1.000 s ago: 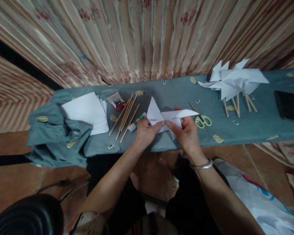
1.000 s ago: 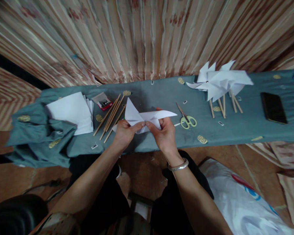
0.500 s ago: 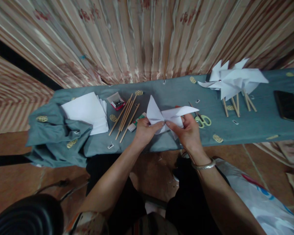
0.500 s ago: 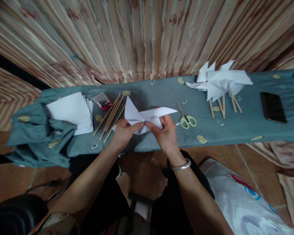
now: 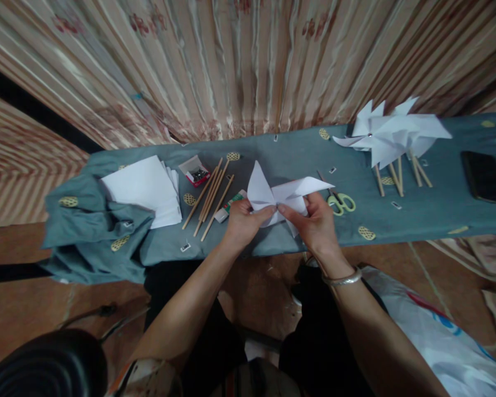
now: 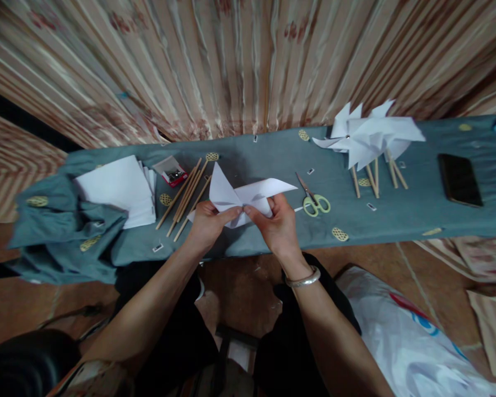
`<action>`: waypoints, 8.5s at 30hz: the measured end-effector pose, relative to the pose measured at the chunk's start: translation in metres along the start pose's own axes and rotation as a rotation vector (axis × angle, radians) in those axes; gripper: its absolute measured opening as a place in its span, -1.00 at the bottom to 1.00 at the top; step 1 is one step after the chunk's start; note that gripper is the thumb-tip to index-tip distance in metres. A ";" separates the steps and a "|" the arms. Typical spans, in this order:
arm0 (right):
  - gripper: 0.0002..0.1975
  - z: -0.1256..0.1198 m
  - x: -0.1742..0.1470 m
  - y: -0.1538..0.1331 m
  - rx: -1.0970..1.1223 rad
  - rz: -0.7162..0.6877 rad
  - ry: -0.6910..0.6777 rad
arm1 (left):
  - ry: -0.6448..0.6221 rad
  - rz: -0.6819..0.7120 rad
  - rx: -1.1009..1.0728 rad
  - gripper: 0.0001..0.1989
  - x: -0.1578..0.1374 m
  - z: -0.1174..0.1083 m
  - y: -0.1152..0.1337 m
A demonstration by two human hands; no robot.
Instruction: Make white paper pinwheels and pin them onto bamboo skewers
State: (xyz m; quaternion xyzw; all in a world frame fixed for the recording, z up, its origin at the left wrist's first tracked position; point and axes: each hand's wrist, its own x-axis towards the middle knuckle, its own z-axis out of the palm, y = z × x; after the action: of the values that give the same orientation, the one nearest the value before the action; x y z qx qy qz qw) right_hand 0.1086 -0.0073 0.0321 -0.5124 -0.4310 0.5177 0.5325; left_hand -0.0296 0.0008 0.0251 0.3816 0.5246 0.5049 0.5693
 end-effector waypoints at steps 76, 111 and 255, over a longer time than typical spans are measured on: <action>-0.68 -0.010 -0.002 -0.002 -0.119 0.020 -0.029 | -0.065 -0.027 -0.085 -0.77 -0.001 0.000 -0.005; -0.69 -0.028 -0.006 -0.010 -0.142 0.012 0.047 | 0.110 0.380 1.031 -0.80 0.045 -0.083 0.010; -0.75 -0.034 -0.052 -0.039 -0.794 -0.482 0.118 | -0.289 0.683 0.465 -0.85 -0.029 -0.020 0.029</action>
State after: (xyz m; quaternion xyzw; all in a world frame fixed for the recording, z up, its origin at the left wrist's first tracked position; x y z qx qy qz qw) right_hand 0.1415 -0.0604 0.0706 -0.5905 -0.6714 0.1444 0.4239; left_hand -0.0523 -0.0238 0.0562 0.7181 0.3829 0.4742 0.3360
